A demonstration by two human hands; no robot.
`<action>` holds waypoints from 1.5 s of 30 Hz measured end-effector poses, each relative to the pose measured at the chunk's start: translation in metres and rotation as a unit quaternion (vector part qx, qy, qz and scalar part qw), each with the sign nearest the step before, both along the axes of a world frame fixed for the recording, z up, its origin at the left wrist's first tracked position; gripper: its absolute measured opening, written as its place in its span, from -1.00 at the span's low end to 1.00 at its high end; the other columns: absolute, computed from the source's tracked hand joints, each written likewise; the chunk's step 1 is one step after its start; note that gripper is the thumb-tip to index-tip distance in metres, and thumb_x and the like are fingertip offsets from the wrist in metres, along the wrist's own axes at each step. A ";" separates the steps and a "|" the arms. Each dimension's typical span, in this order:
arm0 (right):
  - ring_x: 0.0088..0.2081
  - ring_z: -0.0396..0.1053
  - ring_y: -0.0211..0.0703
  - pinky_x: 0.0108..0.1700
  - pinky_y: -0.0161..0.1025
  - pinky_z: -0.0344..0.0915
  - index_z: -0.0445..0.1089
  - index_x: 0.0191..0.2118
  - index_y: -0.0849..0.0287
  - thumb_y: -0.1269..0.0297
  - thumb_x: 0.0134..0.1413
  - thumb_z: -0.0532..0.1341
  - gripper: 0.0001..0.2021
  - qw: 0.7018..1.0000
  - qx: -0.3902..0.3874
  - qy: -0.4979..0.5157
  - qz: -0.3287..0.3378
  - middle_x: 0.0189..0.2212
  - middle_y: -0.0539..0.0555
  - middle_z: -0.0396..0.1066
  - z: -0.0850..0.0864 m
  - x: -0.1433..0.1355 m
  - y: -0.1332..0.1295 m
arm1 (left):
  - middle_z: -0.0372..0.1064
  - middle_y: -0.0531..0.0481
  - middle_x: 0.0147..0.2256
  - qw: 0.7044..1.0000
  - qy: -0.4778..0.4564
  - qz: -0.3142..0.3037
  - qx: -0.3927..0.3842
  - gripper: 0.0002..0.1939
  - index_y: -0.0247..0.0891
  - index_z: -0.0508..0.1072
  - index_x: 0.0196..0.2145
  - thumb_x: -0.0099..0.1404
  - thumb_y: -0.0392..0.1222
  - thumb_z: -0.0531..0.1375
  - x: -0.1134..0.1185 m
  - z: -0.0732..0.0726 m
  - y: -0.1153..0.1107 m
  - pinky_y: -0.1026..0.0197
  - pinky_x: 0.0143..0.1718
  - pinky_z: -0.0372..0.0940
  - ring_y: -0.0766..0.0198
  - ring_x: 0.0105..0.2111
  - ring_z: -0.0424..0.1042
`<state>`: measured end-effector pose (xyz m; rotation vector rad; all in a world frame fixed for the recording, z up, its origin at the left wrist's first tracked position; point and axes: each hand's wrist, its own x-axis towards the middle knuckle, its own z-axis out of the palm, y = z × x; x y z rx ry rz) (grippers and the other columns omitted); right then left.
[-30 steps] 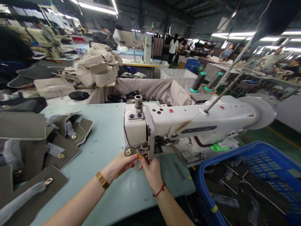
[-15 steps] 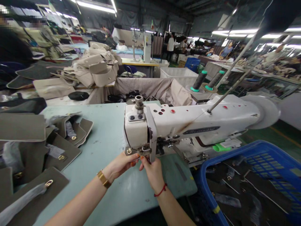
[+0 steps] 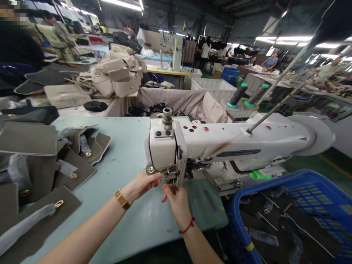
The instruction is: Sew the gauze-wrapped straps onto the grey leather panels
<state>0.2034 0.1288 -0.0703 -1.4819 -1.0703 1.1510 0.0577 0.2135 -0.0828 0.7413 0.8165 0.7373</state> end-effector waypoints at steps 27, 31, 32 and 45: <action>-0.61 0.24 -0.27 -0.54 -0.38 0.09 0.43 -0.40 0.25 0.07 0.11 0.19 -0.69 0.999 -0.020 0.028 0.010 -0.67 -0.04 0.34 -0.040 0.031 -0.024 | 0.27 0.11 -0.59 0.911 0.051 0.407 -0.046 -0.73 -0.29 0.35 -0.53 0.04 -0.06 0.32 0.087 -0.002 -0.072 0.31 -0.58 0.13 0.40 -0.59 0.21; -0.55 0.33 -0.21 -0.45 -0.35 0.20 0.45 -0.41 0.24 0.10 0.15 0.15 -0.69 1.000 -0.014 -0.004 -0.007 -0.64 0.00 0.39 -0.032 0.030 -0.024 | 0.29 0.12 -0.56 0.926 0.018 0.374 -0.043 -0.74 -0.25 0.35 -0.49 0.06 -0.05 0.31 0.079 0.001 -0.075 0.29 -0.52 0.17 0.36 -0.55 0.25; -0.52 0.36 -0.19 -0.40 -0.34 0.22 0.45 -0.45 0.24 0.11 0.17 0.13 -0.68 1.000 -0.006 -0.017 -0.013 -0.62 0.02 0.41 -0.028 0.030 -0.023 | 0.30 0.12 -0.55 0.932 0.007 0.361 -0.042 -0.75 -0.24 0.36 -0.49 0.07 -0.04 0.30 0.077 0.001 -0.077 0.28 -0.50 0.19 0.35 -0.54 0.26; -0.39 0.45 -0.13 -0.32 -0.32 0.30 0.48 -0.42 0.23 0.16 0.20 0.10 -0.68 0.995 0.061 -0.084 -0.007 -0.44 0.12 0.51 0.000 0.019 -0.018 | 0.44 0.04 -0.44 0.947 0.012 0.318 -0.036 -0.69 -0.28 0.47 -0.37 0.06 0.03 0.33 0.075 0.002 -0.085 0.27 -0.35 0.25 0.29 -0.43 0.36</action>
